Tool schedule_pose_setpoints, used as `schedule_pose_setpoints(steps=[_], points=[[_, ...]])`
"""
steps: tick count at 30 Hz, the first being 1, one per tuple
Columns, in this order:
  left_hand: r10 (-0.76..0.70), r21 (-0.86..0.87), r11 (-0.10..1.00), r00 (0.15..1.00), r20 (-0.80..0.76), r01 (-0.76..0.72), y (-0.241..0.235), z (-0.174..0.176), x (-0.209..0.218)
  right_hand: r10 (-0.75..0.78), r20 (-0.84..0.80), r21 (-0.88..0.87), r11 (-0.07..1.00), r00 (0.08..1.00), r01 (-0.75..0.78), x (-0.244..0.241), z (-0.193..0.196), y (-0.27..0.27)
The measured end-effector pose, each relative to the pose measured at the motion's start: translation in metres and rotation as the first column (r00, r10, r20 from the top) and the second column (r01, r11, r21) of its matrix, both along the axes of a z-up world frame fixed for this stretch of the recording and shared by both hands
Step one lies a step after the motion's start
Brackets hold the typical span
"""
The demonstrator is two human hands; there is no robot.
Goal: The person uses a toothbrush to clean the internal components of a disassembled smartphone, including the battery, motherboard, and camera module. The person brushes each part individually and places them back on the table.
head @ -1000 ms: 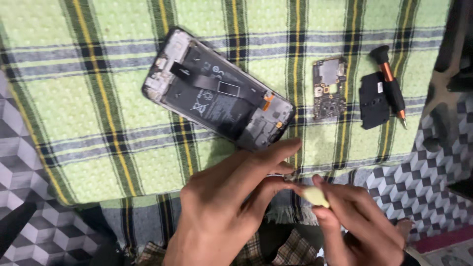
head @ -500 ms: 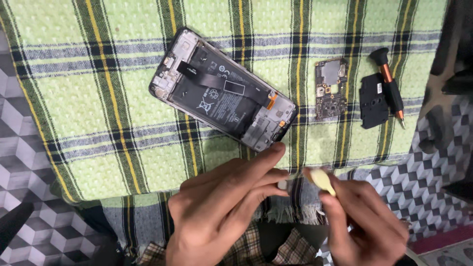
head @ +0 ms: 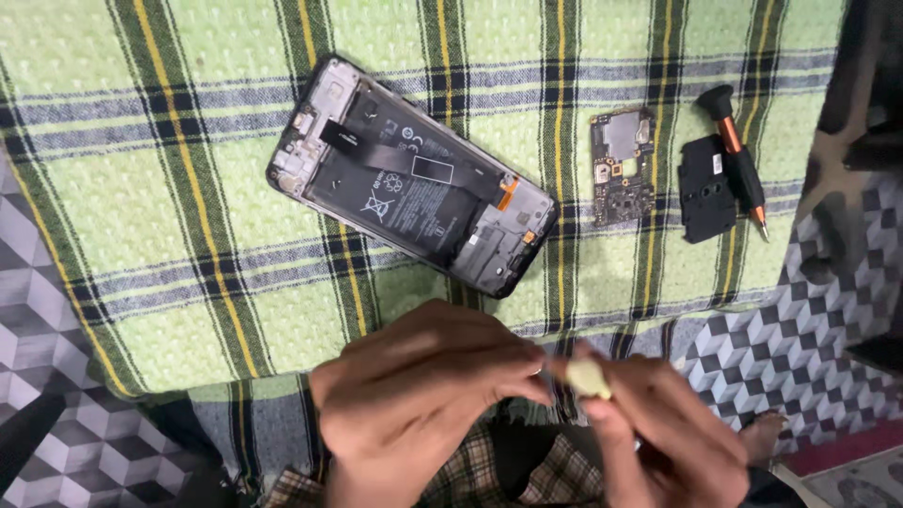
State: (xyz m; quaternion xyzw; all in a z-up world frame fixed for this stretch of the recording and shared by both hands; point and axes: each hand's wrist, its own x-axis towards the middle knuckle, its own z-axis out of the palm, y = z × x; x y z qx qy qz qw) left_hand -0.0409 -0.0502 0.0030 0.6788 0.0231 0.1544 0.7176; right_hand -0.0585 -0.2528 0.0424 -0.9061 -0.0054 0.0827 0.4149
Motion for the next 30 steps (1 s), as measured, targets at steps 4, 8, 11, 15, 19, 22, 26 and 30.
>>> schedule_pose_setpoints(steps=[4, 8, 11, 15, 19, 22, 26, 30], points=[[-0.08, -0.26, 0.965, 0.987, -0.139, 0.042, -0.007, -0.008, -0.013, -0.007, -0.04, -0.171, 0.985, 0.999, 0.001, 0.008, 0.008, 0.003], [-0.189, -0.454, 0.884, 0.974, -0.122, 0.115, -0.015, -0.013, -0.018, 0.258, -0.115, -0.038, 0.964, 0.959, -0.264, 0.01, 0.016, -0.018], [-0.154, -0.513, 0.854, 0.984, -0.09, 0.087, -0.016, -0.012, -0.017, 0.238, -0.103, -0.159, 0.955, 0.966, -0.252, -0.002, 0.011, -0.027], [0.003, -0.415, 0.91, 1.0, 0.014, 0.003, -0.02, -0.013, -0.016, 0.156, -0.263, -0.433, 0.863, 0.952, -0.26, -0.024, 0.002, -0.044], [0.013, -0.273, 0.962, 1.0, 0.027, -0.005, -0.014, -0.012, -0.021, 0.415, -0.172, -0.126, 0.89, 0.893, -0.438, -0.027, 0.002, -0.058], [0.028, -0.234, 0.972, 0.999, 0.019, -0.023, -0.016, -0.013, -0.017, 0.28, -0.18, -0.182, 0.933, 0.943, -0.311, -0.023, 0.006, -0.057], [0.026, -0.212, 0.977, 0.998, 0.048, -0.015, -0.014, -0.012, -0.013, 0.39, -0.259, -0.175, 0.881, 0.883, -0.44, -0.021, 0.007, -0.058], [-0.083, -0.096, 0.991, 0.995, 0.061, 0.088, -0.002, -0.005, -0.007, 0.373, -0.111, -0.336, 0.858, 0.921, -0.388, -0.02, 0.007, -0.067]])
